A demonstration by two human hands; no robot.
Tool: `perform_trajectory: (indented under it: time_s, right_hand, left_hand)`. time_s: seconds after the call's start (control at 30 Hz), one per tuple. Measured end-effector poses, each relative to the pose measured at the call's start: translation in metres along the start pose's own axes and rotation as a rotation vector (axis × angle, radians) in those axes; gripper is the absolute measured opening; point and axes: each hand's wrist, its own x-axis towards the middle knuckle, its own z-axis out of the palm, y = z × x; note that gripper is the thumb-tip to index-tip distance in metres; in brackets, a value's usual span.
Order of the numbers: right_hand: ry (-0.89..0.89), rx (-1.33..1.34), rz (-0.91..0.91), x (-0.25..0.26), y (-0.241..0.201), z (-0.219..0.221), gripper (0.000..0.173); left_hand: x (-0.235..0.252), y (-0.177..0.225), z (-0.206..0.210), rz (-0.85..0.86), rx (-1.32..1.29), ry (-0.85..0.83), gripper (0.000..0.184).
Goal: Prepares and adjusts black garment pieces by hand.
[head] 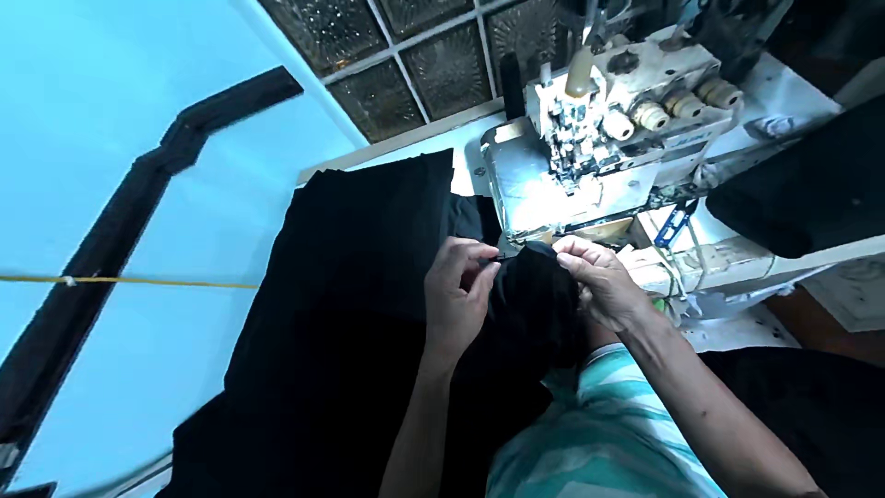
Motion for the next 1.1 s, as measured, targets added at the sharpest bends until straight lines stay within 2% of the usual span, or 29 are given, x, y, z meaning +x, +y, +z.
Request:
perform_trajectory:
  time_s: [0.1, 0.23, 0.3, 0.4, 0.5, 0.6, 0.67, 0.73, 0.8, 0.93, 1.03, 1.1]
  right_hand:
    - [-0.032, 0.042, 0.011, 0.0, 0.002, -0.002, 0.024]
    - [-0.111, 0.0, -0.026, -0.001, 0.005, -0.003, 0.018]
    - [-0.145, -0.04, -0.048, -0.002, 0.004, -0.003, 0.017]
    - [-0.173, -0.086, -0.067, -0.002, 0.002, -0.004, 0.015]
    - [-0.158, -0.362, -0.222, -0.003, 0.003, -0.006, 0.005]
    - [-0.122, -0.677, -0.474, -0.005, 0.009, -0.008, 0.031]
    - [-0.056, -0.822, -0.599, -0.007, 0.013, -0.005, 0.037]
    - [0.048, -0.91, -0.7, -0.007, 0.018, -0.003, 0.026]
    - [0.13, -0.931, -0.742, -0.007, 0.02, -0.002, 0.012]
    - [0.301, -0.876, -0.534, -0.006, 0.021, -0.009, 0.01]
    - [0.387, -0.707, -0.315, -0.003, 0.022, -0.022, 0.008]
    - [0.379, -0.564, -0.229, -0.006, 0.022, -0.028, 0.007]
  left_hand:
    - [0.006, 0.009, 0.003, 0.125, -0.028, -0.117, 0.019]
    - [0.022, 0.013, 0.001, 0.119, -0.033, -0.351, 0.027]
    - [0.027, 0.009, 0.0, 0.117, -0.079, -0.433, 0.025]
    - [0.028, 0.006, 0.002, 0.137, -0.119, -0.406, 0.006]
    - [0.026, 0.011, 0.003, 0.002, -0.114, -0.374, 0.006]
    - [0.03, 0.017, 0.002, -0.211, -0.155, -0.347, 0.006]
    - [0.033, 0.018, 0.003, -0.267, -0.228, -0.364, 0.014]
    - [0.036, 0.021, 0.007, -0.287, -0.246, -0.384, 0.021]
    - [0.037, 0.024, 0.015, -0.249, -0.14, -0.325, 0.023]
    - [0.024, 0.02, 0.036, -0.035, 0.308, -0.065, 0.026]
    - [-0.005, 0.025, 0.055, -0.029, 0.362, -0.091, 0.022]
    - [-0.025, 0.018, 0.072, 0.005, 0.368, -0.136, 0.028]
